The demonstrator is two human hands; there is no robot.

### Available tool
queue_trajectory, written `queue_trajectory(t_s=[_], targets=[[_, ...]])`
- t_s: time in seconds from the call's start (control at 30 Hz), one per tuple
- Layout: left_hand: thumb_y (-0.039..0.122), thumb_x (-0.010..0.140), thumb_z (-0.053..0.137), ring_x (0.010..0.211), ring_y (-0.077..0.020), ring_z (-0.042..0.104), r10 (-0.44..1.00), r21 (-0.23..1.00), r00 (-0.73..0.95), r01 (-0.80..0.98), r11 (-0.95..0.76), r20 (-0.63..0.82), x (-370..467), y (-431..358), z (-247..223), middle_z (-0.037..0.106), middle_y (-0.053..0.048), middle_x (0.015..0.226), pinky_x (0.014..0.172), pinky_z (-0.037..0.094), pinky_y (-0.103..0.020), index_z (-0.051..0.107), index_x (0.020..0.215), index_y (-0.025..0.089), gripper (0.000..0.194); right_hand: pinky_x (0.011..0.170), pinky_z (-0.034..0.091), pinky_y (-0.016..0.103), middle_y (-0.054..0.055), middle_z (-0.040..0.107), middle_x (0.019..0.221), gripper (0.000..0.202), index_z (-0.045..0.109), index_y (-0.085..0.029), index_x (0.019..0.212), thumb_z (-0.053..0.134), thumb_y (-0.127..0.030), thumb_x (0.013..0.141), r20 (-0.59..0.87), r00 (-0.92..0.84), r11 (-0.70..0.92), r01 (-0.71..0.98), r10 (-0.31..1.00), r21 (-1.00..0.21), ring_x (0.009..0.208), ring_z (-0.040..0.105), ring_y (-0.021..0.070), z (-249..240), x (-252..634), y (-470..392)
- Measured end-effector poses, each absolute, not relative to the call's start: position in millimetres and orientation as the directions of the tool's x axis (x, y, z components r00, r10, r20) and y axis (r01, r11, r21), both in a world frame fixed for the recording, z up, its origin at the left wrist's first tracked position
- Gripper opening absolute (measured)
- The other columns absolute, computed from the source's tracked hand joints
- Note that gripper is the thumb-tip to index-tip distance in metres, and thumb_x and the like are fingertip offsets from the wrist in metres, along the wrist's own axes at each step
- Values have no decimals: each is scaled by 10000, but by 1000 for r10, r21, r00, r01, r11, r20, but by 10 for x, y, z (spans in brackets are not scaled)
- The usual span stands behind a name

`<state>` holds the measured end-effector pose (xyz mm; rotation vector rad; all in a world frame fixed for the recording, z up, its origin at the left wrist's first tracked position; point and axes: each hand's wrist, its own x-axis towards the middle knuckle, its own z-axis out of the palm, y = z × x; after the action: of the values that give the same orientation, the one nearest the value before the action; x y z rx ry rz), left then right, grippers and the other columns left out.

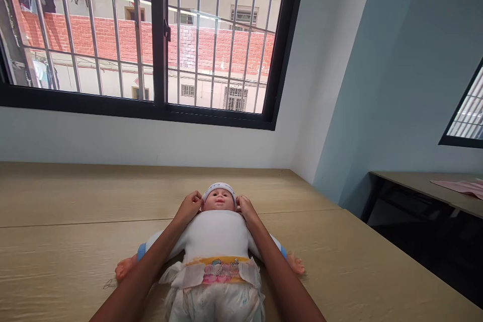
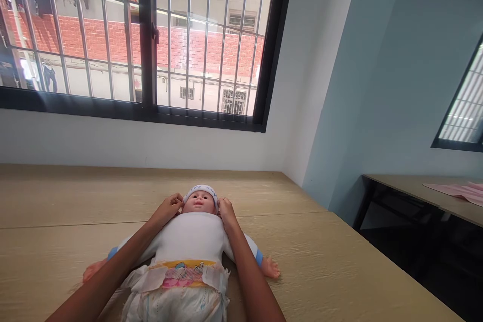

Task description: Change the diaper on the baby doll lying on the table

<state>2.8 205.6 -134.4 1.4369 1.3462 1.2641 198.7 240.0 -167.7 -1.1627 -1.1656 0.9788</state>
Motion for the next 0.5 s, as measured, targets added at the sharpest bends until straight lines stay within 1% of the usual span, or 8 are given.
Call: queue_trajectory(t_s=[0.1, 0.2, 0.3, 0.4, 0.5], targets=[[255, 570, 485, 577, -118, 494, 978, 955, -60, 231, -183, 202, 19, 2054, -1330, 500, 28, 621, 513, 385, -204, 476, 617, 196, 76, 433, 251, 219, -65, 386, 478, 93, 387, -217, 574, 430, -299, 572, 73, 123, 80, -53, 990, -995, 443, 328, 98, -1677, 1983, 2380], [276, 590, 483, 558, -120, 492, 976, 950, -45, 241, -198, 215, 12, 2032, -1309, 501, 29, 617, 489, 369, -205, 467, 623, 200, 84, 454, 272, 217, -56, 459, 526, 89, 439, -205, 605, 453, -288, 574, 41, 110, 51, -94, 993, -994, 465, 371, 98, -1663, 1972, 2365], [305, 610, 468, 568, -130, 508, 976, 951, -40, 239, -197, 212, 17, 2012, -1293, 494, 31, 626, 489, 389, -217, 462, 638, 207, 102, 463, 284, 223, -35, 518, 561, 87, 489, -196, 622, 466, -269, 579, 21, 100, 32, -114, 995, -993, 482, 403, 108, -1649, 1960, 2366], [323, 615, 466, 566, -132, 515, 980, 957, -59, 235, -172, 191, 25, 2019, -1296, 484, 34, 629, 498, 418, -230, 453, 635, 208, 118, 472, 296, 230, -30, 521, 553, 64, 492, -197, 608, 465, -252, 593, 17, 92, 28, -121, 996, -992, 476, 399, 109, -1648, 1953, 2376], [329, 608, 478, 547, -129, 515, 984, 963, -79, 232, -139, 161, 21, 2045, -1317, 477, 38, 596, 501, 419, -230, 436, 618, 206, 130, 478, 308, 232, -38, 492, 537, 49, 469, -202, 603, 458, -250, 608, 18, 94, 30, -126, 995, -992, 463, 394, 108, -1652, 1949, 2383]])
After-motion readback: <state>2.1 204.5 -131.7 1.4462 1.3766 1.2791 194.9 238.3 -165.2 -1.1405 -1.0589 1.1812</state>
